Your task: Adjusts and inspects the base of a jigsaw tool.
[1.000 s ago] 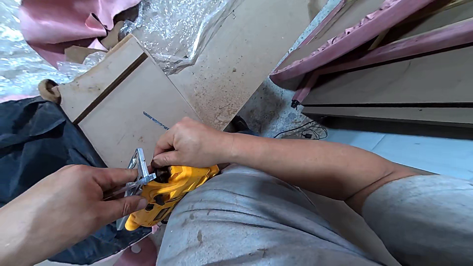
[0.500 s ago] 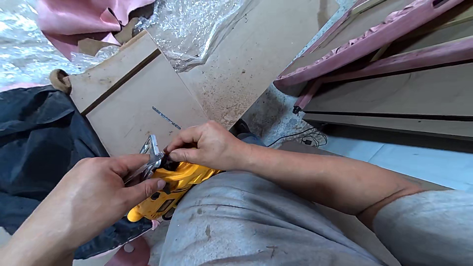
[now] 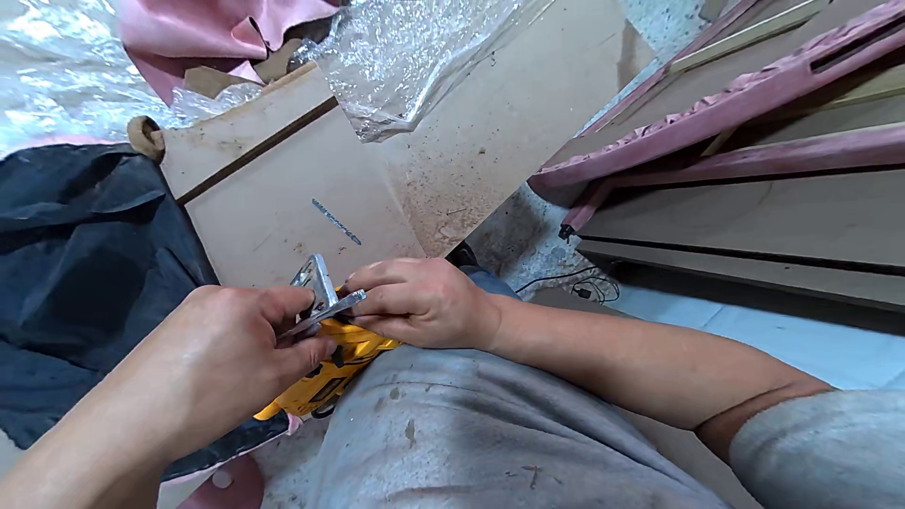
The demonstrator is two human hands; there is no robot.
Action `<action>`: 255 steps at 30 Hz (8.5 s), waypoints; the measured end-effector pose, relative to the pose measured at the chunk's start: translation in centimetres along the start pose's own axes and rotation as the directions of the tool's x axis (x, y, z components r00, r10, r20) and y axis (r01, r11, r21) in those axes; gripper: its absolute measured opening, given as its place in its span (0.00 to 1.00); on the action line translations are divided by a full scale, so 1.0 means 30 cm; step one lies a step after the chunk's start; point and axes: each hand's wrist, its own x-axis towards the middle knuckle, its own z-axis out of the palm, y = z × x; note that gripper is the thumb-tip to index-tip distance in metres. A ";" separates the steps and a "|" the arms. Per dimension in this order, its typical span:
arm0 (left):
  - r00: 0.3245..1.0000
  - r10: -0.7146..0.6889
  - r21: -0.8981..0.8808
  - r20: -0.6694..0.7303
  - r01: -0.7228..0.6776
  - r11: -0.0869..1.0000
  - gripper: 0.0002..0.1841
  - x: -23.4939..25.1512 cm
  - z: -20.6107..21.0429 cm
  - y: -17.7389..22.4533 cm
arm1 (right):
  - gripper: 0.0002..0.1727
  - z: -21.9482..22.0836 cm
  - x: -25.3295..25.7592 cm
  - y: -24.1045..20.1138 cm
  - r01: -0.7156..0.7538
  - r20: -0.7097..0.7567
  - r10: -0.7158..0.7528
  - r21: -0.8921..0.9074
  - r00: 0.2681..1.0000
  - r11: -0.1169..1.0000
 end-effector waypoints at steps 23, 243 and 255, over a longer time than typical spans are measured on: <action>0.989 -0.109 0.075 0.103 0.102 0.992 0.10 0.014 -0.036 0.043 | 0.06 0.022 0.016 -0.024 -0.106 -0.056 0.105 -0.017 0.993 0.994; 0.922 0.225 0.297 0.314 -0.321 0.899 0.21 -0.021 -0.247 -0.042 | 0.10 0.035 0.053 -0.045 -0.436 0.017 0.436 0.065 0.900 0.898; 0.895 0.224 0.381 0.386 -0.375 0.845 0.19 0.036 -0.252 -0.007 | 0.10 0.029 0.048 -0.041 -0.472 0.006 0.473 0.071 0.881 0.878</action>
